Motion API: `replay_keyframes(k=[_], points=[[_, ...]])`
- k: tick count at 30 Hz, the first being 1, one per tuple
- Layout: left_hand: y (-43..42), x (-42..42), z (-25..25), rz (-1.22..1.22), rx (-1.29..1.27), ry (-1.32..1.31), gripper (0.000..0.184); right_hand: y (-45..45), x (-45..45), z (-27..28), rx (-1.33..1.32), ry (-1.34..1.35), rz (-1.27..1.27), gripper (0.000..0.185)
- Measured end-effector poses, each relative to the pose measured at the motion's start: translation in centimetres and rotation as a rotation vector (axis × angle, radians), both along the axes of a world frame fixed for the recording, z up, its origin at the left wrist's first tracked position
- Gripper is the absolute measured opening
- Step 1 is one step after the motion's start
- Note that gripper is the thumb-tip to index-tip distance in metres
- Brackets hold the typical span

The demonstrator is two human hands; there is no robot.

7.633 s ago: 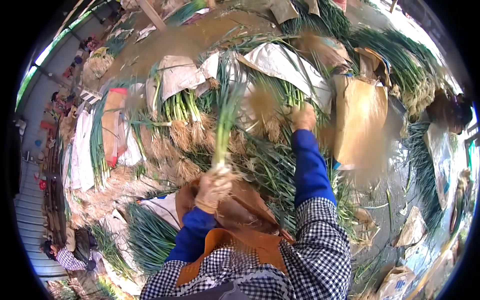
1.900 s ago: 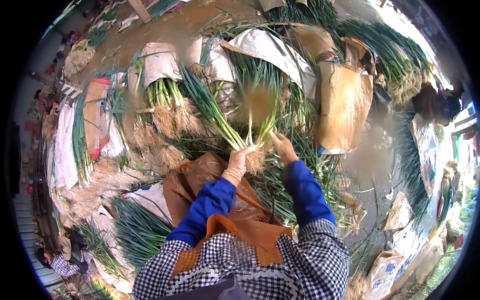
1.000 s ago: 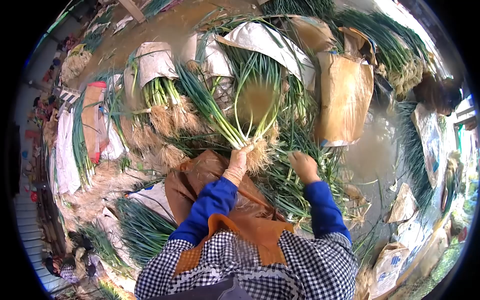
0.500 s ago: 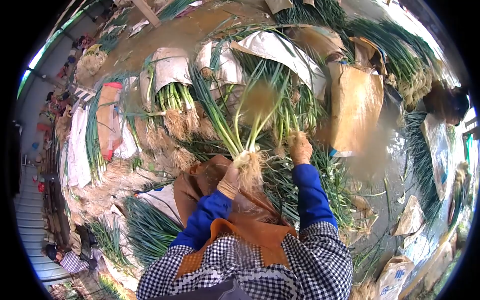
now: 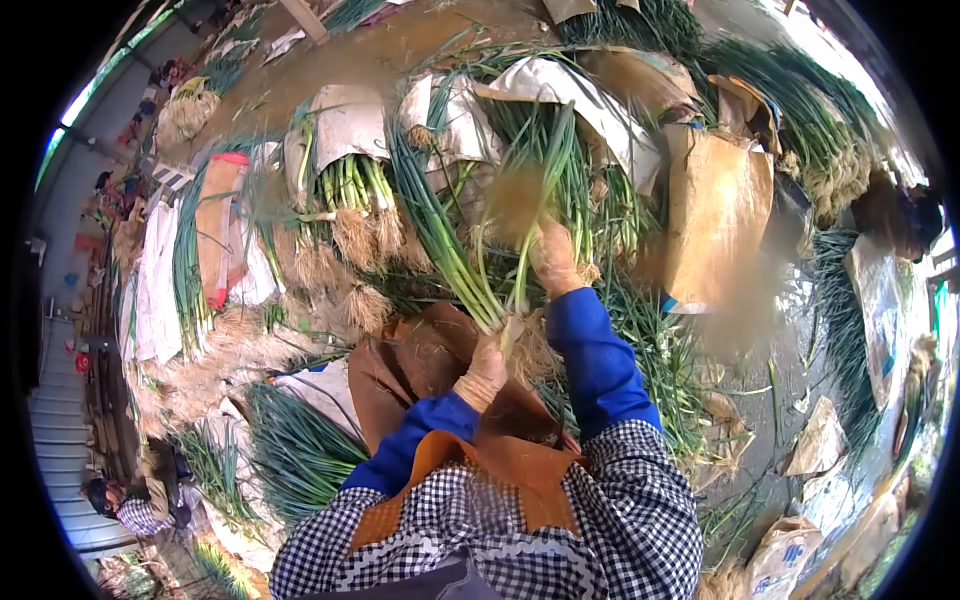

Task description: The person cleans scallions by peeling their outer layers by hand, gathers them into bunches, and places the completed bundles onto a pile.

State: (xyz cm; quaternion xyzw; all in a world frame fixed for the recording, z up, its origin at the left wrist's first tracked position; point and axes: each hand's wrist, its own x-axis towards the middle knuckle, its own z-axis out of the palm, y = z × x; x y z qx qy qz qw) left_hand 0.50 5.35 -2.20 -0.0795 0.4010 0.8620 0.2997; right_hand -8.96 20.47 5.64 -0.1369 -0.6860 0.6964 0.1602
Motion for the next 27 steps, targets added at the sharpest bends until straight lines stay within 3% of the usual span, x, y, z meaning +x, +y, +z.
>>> replay_keyframes(k=[1,3,5,6,8,9,11,12,13,15,16,17,19,20,21,23,25,27], points=[[0.4,0.0,0.2,0.020,-0.087,0.082,0.033,0.8,0.0,-1.3,0.868,-0.327,-0.110,0.035],[0.7,0.3,-1.9,0.069,-0.189,0.050,0.028,1.8,0.7,-2.3,0.978,-0.631,0.097,0.042],[1.3,0.9,-1.7,0.163,-0.185,-0.042,0.021,2.3,2.4,-5.1,0.953,-0.575,-0.074,0.045],[1.2,1.2,-2.6,0.138,-0.209,-0.019,0.020,3.5,2.4,-10.0,0.720,-0.462,-0.165,0.046],[1.4,1.2,-1.8,0.096,-0.184,-0.041,0.018,3.7,3.7,-8.8,0.647,-0.473,-0.188,0.049],[1.4,1.3,-1.7,0.090,-0.181,-0.041,0.018,4.0,3.9,-7.9,-0.149,-0.366,0.013,0.046],[1.3,1.4,-1.1,-0.012,-0.146,0.014,0.025,2.7,4.0,-5.5,-0.865,-0.068,0.012,0.043],[1.1,1.1,-0.6,-0.056,0.126,-0.240,0.028,2.9,3.6,-6.9,-1.107,0.054,0.070,0.040],[1.4,1.2,-0.2,0.023,0.250,-0.438,0.033,2.8,2.9,-7.0,-1.112,0.126,0.251,0.035],[0.1,0.4,1.3,-0.355,0.853,-0.417,0.036,1.7,1.0,-7.2,-1.180,0.368,0.489,0.029],[0.1,0.7,2.5,-0.256,0.748,-0.422,0.039,0.5,0.3,-7.6,-1.162,0.080,0.127,0.029],[0.0,0.6,2.2,-0.257,0.841,-0.402,0.040,-0.9,0.4,-6.6,-1.146,0.084,0.145,0.029],[-0.8,0.1,0.5,-0.195,0.814,-0.402,0.037,-2.1,-1.3,-7.8,-0.672,-0.082,-0.034,0.040],[-1.6,-0.4,-1.8,-0.363,0.872,-0.346,0.034,-2.8,-1.6,-9.6,-0.070,0.092,-0.245,0.040],[-1.6,-0.5,-2.6,-0.186,0.894,-0.428,0.033,-3.3,-0.8,-9.6,0.132,-0.051,-0.327,0.038],[-1.5,-0.7,-2.6,-0.040,0.736,-0.388,0.033,-3.2,3.7,-8.3,0.191,-0.237,-0.036,0.036],[-1.9,-0.8,-1.5,0.012,0.760,-0.428,0.031,-4.1,10.2,-2.1,-0.210,-0.309,0.215,0.035],[-2.0,-1.3,0.0,0.004,0.708,-0.400,0.029,-1.3,15.6,-2.0,-0.120,-0.493,0.365,0.034]])
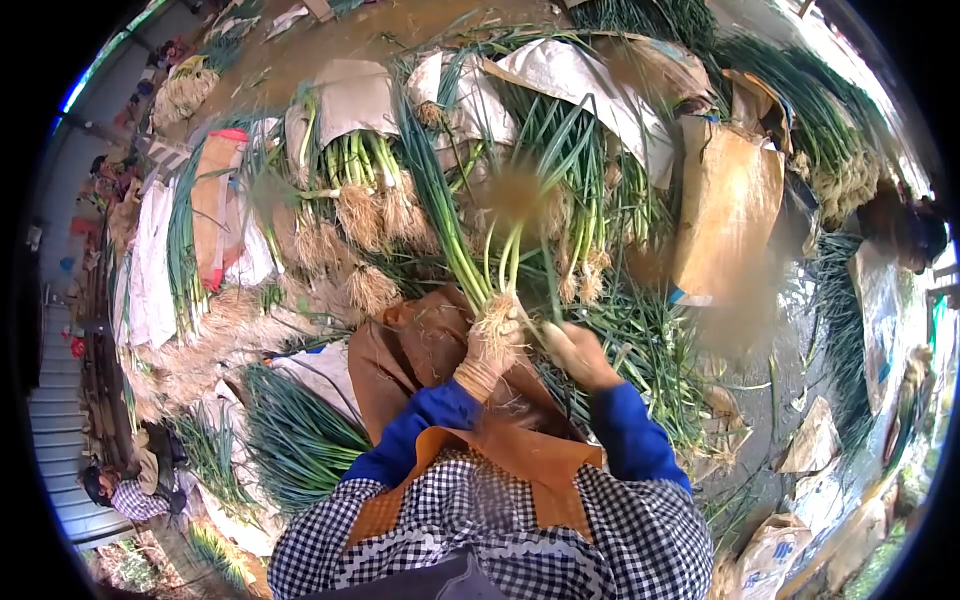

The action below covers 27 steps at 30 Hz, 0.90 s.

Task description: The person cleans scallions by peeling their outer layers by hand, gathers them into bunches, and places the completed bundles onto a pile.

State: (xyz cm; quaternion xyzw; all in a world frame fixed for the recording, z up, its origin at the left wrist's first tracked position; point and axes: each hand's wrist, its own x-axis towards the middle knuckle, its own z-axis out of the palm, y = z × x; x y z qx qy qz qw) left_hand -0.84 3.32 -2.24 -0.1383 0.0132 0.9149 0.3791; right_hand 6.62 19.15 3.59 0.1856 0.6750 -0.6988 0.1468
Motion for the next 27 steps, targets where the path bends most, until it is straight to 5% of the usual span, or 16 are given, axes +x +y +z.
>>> replay_keyframes(k=[2,3,4,6,7,10,12,14,17,18,20,22,24,27], points=[[1.1,0.9,-0.8,-0.106,-0.227,0.116,0.026,4.5,3.4,-2.1,0.115,-0.071,-0.087,0.034],[1.2,0.7,-1.5,-0.115,-0.210,-0.124,0.021,8.4,4.9,-4.8,0.194,-0.120,-0.009,0.036],[1.0,0.4,0.6,-0.106,-0.084,-0.052,0.020,11.4,6.0,-7.1,0.273,-0.166,0.070,0.039],[0.2,-0.5,-1.0,-0.107,-0.019,0.027,0.026,12.4,6.2,-6.3,1.432,-0.487,0.610,0.048],[-0.2,-0.5,-2.0,-0.162,0.112,0.036,0.026,11.9,4.7,-5.4,1.302,-0.582,0.513,0.056],[0.1,-0.5,-0.3,-0.167,0.052,0.009,0.024,5.1,-1.2,-0.2,0.801,0.067,0.048,0.045],[0.0,-0.6,0.6,-0.192,-0.018,0.007,0.024,3.3,-5.0,-3.3,0.476,0.273,0.112,0.041],[-0.4,-0.9,0.7,-0.253,-0.072,0.049,0.027,1.4,-7.5,-2.8,-0.177,0.129,0.000,0.047],[-0.6,-0.7,1.1,-0.251,-0.129,0.044,0.026,-0.6,-8.3,0.0,0.028,0.302,0.068,0.054],[-0.7,-0.8,1.4,-0.252,-0.158,0.042,0.025,-0.8,-10.2,-6.8,-0.161,0.351,-0.060,0.052],[-0.9,-1.0,1.8,-0.294,-0.100,0.125,0.030,-0.5,-9.9,-7.3,-0.383,-0.086,-0.290,0.047],[-1.2,-1.2,2.4,-0.368,0.073,0.171,0.037,1.0,-9.5,-7.7,-0.247,0.080,-0.360,0.042],[-1.3,-1.4,3.8,-0.280,-0.275,0.319,0.042,3.6,-9.4,-8.1,0.879,0.048,-0.477,0.036],[-1.3,-2.0,4.8,-0.120,-0.408,0.509,0.037,5.4,-10.4,-6.5,1.075,0.069,-0.410,0.048]])
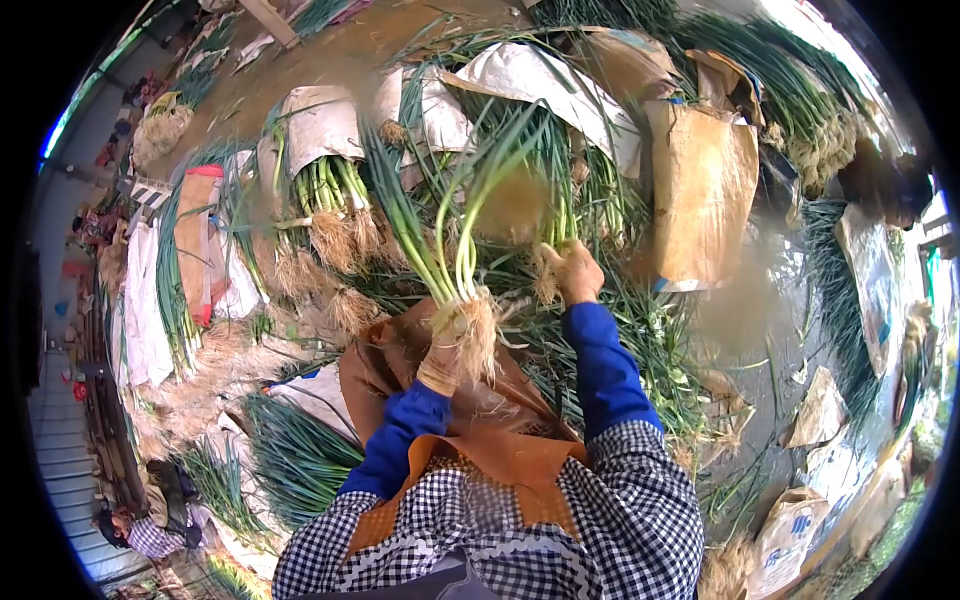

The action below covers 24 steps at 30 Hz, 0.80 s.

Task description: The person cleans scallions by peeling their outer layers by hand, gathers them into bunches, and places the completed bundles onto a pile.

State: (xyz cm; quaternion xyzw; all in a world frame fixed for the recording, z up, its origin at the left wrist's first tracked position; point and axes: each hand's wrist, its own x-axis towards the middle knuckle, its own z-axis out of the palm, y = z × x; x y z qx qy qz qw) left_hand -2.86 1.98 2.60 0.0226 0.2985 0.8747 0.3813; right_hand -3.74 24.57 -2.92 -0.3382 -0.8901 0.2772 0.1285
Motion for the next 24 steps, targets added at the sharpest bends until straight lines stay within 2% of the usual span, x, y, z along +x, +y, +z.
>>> replay_keyframes(k=[1,3,4,5,7,8,9,11,12,13,14,15,16,17,18,19,21,23,24], points=[[0.6,0.0,1.3,0.113,-0.170,0.043,0.033,0.5,-0.9,0.7,-0.085,-0.233,0.124,0.047],[1.3,-1.1,-5.2,0.091,-0.083,-0.131,0.032,0.7,-1.8,0.1,-0.023,-0.219,0.165,0.045],[1.3,-0.4,-4.4,0.103,-0.160,-0.197,0.036,1.3,-2.2,-1.1,-0.114,-0.133,0.148,0.044],[1.3,-0.1,-5.6,0.119,-0.202,-0.156,0.039,1.5,-1.7,-0.2,-0.226,-0.067,0.177,0.042],[1.5,0.5,-7.0,0.096,-0.040,-0.257,0.044,1.1,0.0,1.0,-0.823,0.275,0.262,0.032],[2.0,0.7,-6.6,0.031,-0.035,-0.313,0.047,0.3,1.3,3.2,-1.084,0.346,0.332,0.024],[2.3,1.2,-6.2,-0.038,-0.034,-0.374,0.051,0.3,2.0,2.6,-1.127,0.371,0.441,0.023],[3.8,1.5,-5.1,-0.234,0.064,-0.145,0.050,-0.5,3.0,1.8,-1.224,0.351,0.291,0.023],[4.4,1.8,-5.3,-0.184,-0.021,-0.170,0.046,0.2,3.0,0.8,-1.155,0.291,0.373,0.027],[4.7,2.1,-5.4,-0.133,-0.106,-0.195,0.043,0.3,2.8,-0.4,-1.185,0.237,0.292,0.032],[5.0,2.3,-4.0,-0.098,-0.146,-0.242,0.035,0.5,2.4,-0.1,-0.604,0.158,0.254,0.036],[5.1,2.5,-4.7,-0.103,-0.144,-0.243,0.035,0.7,2.0,0.7,-0.026,0.069,0.202,0.039],[5.3,2.6,-6.0,-0.080,-0.224,-0.170,0.034,0.1,1.7,4.7,-0.035,-0.066,0.105,0.047],[5.5,2.6,-6.7,-0.052,-0.301,-0.093,0.032,0.1,0.9,6.2,0.029,-0.133,0.110,0.054],[5.8,3.2,-6.5,0.001,-0.410,0.048,0.031,0.2,-0.3,6.1,0.125,-0.227,0.172,0.052],[5.7,3.4,-6.3,-0.004,-0.372,0.107,0.032,0.4,-1.4,6.0,0.219,-0.324,0.233,0.050],[5.7,3.6,-6.5,0.010,-0.408,0.211,0.032,1.3,-3.3,5.1,0.238,-0.498,0.335,0.035],[5.8,3.4,-6.0,0.017,-0.465,0.207,0.032,1.3,-3.7,4.2,0.280,-0.511,0.411,0.026],[5.8,3.5,-6.0,0.024,-0.527,0.191,0.031,0.9,-2.3,4.3,0.273,-0.304,0.389,0.029]])
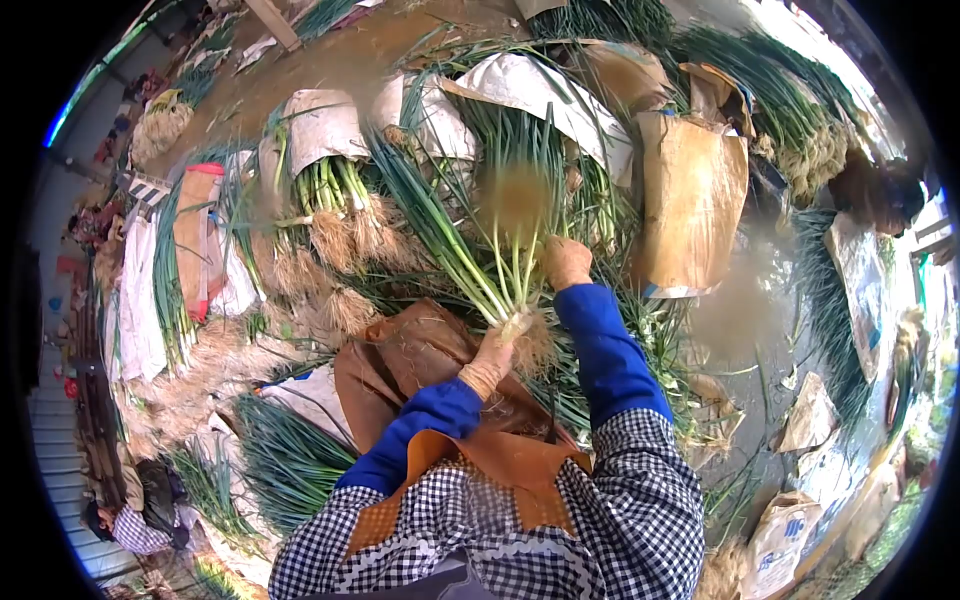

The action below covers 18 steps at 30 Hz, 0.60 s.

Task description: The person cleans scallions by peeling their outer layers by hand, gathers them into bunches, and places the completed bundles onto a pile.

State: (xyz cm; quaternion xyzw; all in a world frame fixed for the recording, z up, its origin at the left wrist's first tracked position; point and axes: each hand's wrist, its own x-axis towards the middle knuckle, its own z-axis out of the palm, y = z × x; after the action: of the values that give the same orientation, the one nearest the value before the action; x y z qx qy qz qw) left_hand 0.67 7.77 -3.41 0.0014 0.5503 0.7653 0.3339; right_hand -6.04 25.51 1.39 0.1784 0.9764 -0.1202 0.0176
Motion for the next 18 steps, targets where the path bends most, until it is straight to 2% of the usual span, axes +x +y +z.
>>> replay_keyframes(k=[1,3,4,5,7,9,11,13,15,16,17,18], points=[[0.0,0.0,-0.1,0.003,0.002,-0.005,0.031,-0.3,0.9,0.1,-0.104,0.027,-0.070,0.040],[0.0,-0.3,-1.4,0.135,0.134,-0.217,0.028,-0.8,3.1,0.2,-0.130,0.068,-0.074,0.040],[-0.1,-0.9,-2.3,0.081,0.249,-0.336,0.028,-1.4,4.6,-0.4,-0.056,0.123,-0.050,0.042],[-0.4,-0.8,-1.9,-0.009,0.226,-0.226,0.029,-1.7,6.3,-0.5,-0.078,0.131,0.057,0.039],[0.0,-0.9,-0.9,0.112,0.355,-0.415,0.030,-2.3,9.9,-1.0,-0.226,0.214,0.120,0.032],[-0.3,-0.8,1.4,0.066,0.370,-0.391,0.031,-2.4,13.9,1.2,-0.482,0.189,0.037,0.026],[-0.4,-0.6,1.6,-0.011,0.400,-0.352,0.033,-0.6,17.0,1.4,-0.787,0.186,-0.202,0.025],[-0.1,-0.9,0.7,0.065,0.408,-0.357,0.034,4.6,20.7,-2.0,-0.202,0.026,0.082,0.024],[-0.5,-1.3,1.3,0.044,0.380,-0.319,0.035,7.3,23.5,-4.0,0.025,-0.217,0.035,0.032],[-0.5,-1.2,1.0,0.060,0.361,-0.334,0.037,9.3,24.5,-6.3,0.085,-0.450,-0.034,0.038],[-0.3,-1.1,1.3,0.070,0.341,-0.348,0.038,9.5,24.6,-6.1,0.141,-0.682,-0.110,0.045],[-0.3,-1.2,1.7,0.057,0.407,-0.252,0.043,9.3,24.6,-6.1,0.168,-0.748,-0.077,0.049]])
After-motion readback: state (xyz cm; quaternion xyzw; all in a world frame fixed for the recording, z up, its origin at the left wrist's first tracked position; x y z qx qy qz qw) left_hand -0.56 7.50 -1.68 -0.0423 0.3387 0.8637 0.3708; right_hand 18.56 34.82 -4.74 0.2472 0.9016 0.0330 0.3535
